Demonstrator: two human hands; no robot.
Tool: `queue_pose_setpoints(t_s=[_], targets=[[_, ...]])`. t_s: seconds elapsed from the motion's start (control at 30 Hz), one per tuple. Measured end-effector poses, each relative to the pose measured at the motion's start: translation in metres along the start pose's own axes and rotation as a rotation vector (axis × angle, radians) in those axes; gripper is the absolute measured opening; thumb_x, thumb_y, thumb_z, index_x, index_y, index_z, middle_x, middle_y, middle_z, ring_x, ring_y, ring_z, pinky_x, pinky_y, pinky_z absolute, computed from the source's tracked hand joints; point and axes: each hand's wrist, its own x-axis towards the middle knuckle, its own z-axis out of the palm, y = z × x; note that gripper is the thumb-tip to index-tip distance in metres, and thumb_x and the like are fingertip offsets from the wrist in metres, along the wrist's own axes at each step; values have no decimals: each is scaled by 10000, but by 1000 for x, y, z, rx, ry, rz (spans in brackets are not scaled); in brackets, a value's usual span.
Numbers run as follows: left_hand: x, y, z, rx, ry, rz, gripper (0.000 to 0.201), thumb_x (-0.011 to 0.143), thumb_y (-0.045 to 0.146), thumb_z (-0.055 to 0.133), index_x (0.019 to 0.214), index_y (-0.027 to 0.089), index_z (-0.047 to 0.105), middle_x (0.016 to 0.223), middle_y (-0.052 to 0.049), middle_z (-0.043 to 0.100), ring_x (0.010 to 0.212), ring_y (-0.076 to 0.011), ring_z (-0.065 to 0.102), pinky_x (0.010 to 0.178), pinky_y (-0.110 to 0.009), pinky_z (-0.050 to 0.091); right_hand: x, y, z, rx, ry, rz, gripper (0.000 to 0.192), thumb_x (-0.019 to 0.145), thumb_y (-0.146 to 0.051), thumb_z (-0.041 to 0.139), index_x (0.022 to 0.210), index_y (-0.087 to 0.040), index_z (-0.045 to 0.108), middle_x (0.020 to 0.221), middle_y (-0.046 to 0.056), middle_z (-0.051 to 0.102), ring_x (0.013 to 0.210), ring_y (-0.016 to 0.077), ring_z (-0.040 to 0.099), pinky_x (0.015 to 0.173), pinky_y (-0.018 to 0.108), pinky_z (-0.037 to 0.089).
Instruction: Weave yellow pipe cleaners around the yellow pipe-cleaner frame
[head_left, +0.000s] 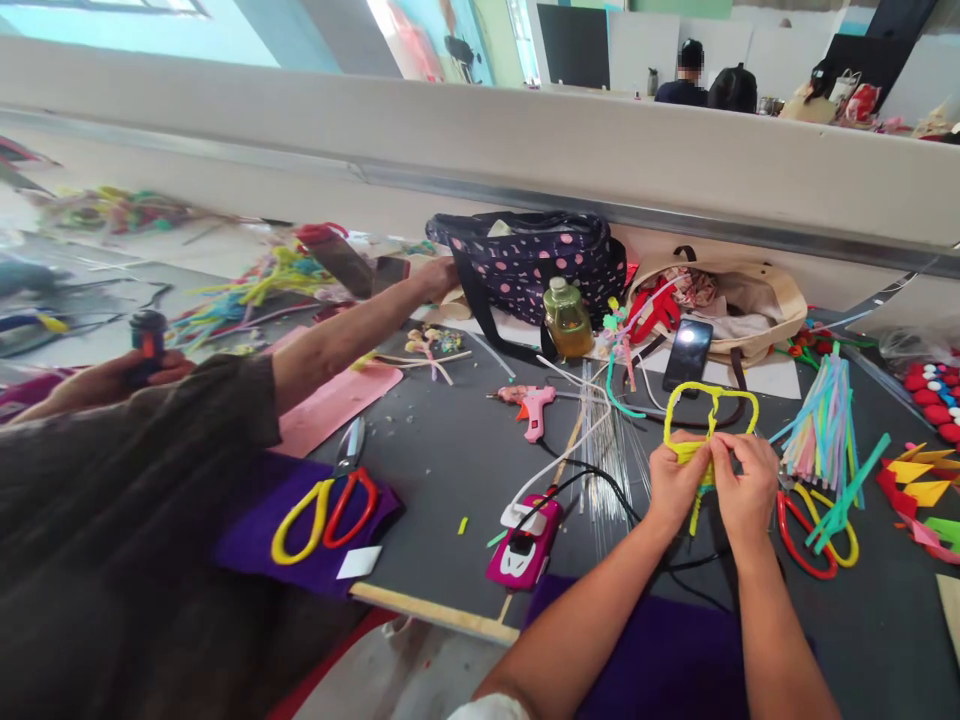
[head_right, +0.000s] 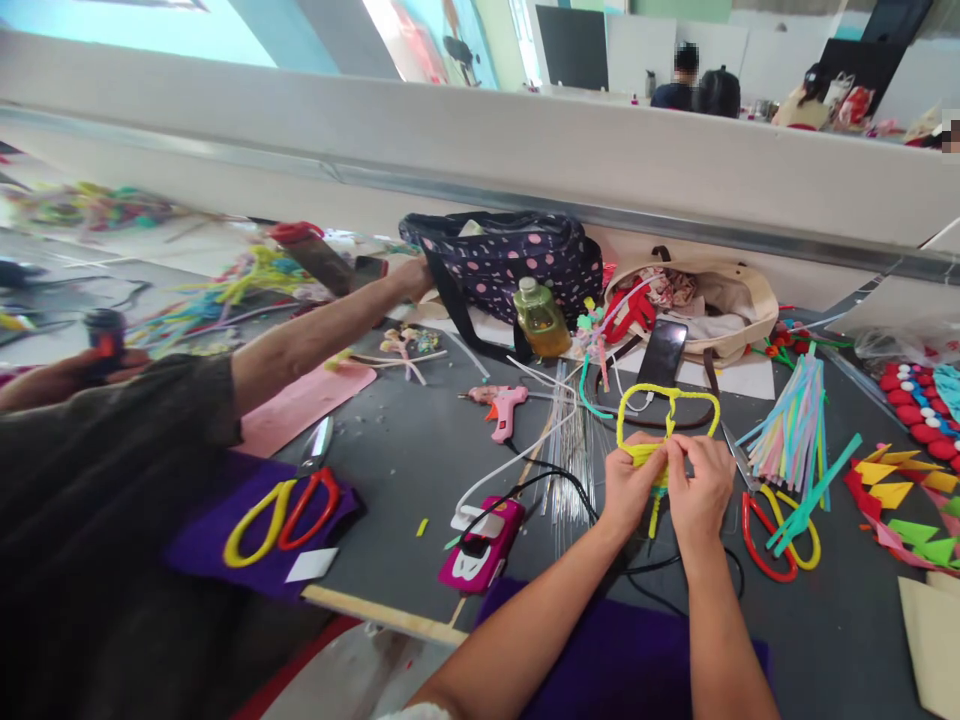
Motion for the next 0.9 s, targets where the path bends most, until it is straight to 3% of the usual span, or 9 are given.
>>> queue_pose_setpoints(t_s=[0.23, 0.63, 0.9], targets=[[2, 1, 0, -70, -128, -16, 219, 728, 358, 741, 739, 140, 740, 737, -62, 657, 659, -149, 580, 608, -256, 445, 6, 14, -9, 121, -66, 10, 210, 922, -361, 542, 813, -205, 632, 785, 32, 640, 797, 192, 550, 747, 324, 421], [4, 5, 0, -156, -250, -51, 281, 682, 402, 779, 718, 129, 722, 697, -54, 626, 639, -144, 555, 597, -259, 441, 10, 21, -15, 96, -210, -11, 237, 954, -360, 428, 829, -217, 570, 835, 36, 610, 836, 204, 513, 773, 345, 385], [-3, 5, 6, -68, -134, -17, 289, 715, 412, 729, 654, 141, 653, 619, -4, 559, 571, -107, 480, 553, -229, 388, 9, 13, -11, 126, -151, 22, 258, 930, -416, 475, 796, -217, 569, 807, 25, 604, 812, 197, 520, 767, 341, 385]])
